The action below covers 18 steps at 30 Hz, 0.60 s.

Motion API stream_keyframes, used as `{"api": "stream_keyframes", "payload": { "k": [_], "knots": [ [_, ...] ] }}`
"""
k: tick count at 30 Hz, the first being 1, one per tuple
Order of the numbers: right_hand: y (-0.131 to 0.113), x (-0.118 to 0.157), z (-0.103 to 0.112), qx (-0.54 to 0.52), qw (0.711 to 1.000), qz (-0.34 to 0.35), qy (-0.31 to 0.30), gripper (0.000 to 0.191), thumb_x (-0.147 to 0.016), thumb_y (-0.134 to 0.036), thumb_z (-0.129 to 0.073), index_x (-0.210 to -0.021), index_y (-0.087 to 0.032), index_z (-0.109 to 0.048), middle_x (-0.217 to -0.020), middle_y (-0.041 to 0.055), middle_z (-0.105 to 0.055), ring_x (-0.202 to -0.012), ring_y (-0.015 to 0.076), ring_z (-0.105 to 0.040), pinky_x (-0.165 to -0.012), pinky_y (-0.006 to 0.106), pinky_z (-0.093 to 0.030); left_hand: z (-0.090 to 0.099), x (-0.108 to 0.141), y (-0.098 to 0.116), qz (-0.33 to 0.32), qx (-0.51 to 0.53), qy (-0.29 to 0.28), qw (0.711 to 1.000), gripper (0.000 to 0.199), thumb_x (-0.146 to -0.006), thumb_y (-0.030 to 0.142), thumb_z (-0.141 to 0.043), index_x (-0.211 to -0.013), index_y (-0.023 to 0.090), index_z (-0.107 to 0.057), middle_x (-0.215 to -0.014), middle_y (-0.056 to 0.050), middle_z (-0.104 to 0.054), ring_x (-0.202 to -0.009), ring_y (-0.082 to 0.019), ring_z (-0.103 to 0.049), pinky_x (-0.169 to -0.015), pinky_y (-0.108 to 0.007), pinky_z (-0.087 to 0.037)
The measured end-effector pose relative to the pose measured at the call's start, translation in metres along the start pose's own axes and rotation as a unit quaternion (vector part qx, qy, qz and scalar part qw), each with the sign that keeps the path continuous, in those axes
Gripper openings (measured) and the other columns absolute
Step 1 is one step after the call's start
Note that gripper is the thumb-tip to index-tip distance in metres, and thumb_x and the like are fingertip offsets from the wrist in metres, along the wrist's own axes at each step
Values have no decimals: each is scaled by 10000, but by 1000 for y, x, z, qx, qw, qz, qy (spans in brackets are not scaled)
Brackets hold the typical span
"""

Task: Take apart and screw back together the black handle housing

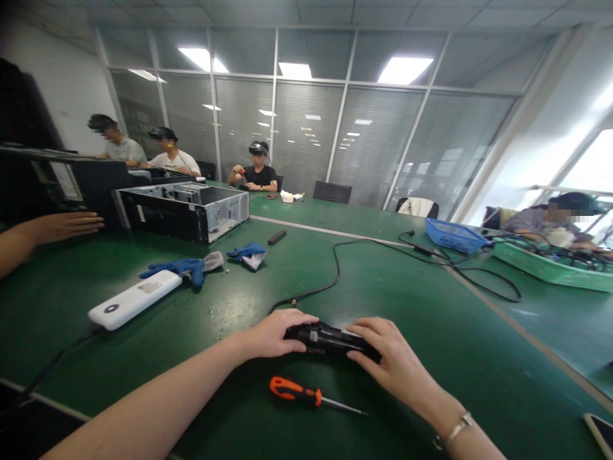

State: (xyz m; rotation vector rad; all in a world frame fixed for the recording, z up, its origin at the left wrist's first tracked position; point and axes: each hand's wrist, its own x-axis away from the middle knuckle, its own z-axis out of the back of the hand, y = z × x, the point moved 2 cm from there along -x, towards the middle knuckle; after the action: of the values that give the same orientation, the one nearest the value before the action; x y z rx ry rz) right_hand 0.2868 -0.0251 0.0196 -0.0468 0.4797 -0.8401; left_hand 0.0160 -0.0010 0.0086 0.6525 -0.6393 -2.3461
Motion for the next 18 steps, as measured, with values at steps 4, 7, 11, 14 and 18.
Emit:
{"api": "stream_keyframes", "payload": {
  "k": [4, 7, 11, 14, 18],
  "knots": [
    [31, 17, -1, -7, 998, -31, -48, 381, -886, -412, -579, -1238, -270, -614, -1195, 97, -633, -1038, 236, -633, -896, 410, -540, -2, 1, -2, -1, -1, 3, 1000, 625, -753, 258, -740, -1337, 237, -515, -1242, -89, -620, -1133, -262, -573, -1008, -390, -413],
    [32, 23, -4, -9, 999, -17, -30, 402, -903, -390, -554, -1287, -275, -577, -1205, 88, -631, -1024, 220, -646, -883, 371, -550, -2, 1, -3, -7, -9, 18, 1000, 604, -769, 252, -726, -1336, 222, -521, -1265, -100, -602, -1154, -254, -560, -1033, -387, -402],
    [37, 23, -5, 14, 1000, -20, 6, 389, -911, -398, -531, -1276, -276, -586, -1160, 72, -657, -977, 205, -663, -843, 344, -562, 2, 2, -5, 9, -25, 72, 997, 553, -778, 249, -714, -1305, 236, -550, -1320, -97, -559, -1225, -253, -506, -1079, -420, -367],
    [62, 29, -3, 55, 994, -84, 28, 411, -918, -454, -483, -1270, -271, -591, -1171, 75, -651, -993, 216, -655, -849, 354, -551, 7, 3, -10, 31, -22, 117, 992, 514, -797, 272, -698, -1291, 241, -558, -1329, -87, -550, -1226, -243, -509, -1073, -414, -385],
    [121, 52, 5, 136, 957, -247, 65, 499, -896, -553, -409, -1250, -258, -602, -1161, 88, -656, -956, 254, -663, -759, 362, -552, 7, 3, -14, 49, -31, 123, 991, 428, -812, 218, -671, -1235, 228, -607, -1266, -81, -595, -1167, -227, -555, -1038, -389, -425]
  ]
}}
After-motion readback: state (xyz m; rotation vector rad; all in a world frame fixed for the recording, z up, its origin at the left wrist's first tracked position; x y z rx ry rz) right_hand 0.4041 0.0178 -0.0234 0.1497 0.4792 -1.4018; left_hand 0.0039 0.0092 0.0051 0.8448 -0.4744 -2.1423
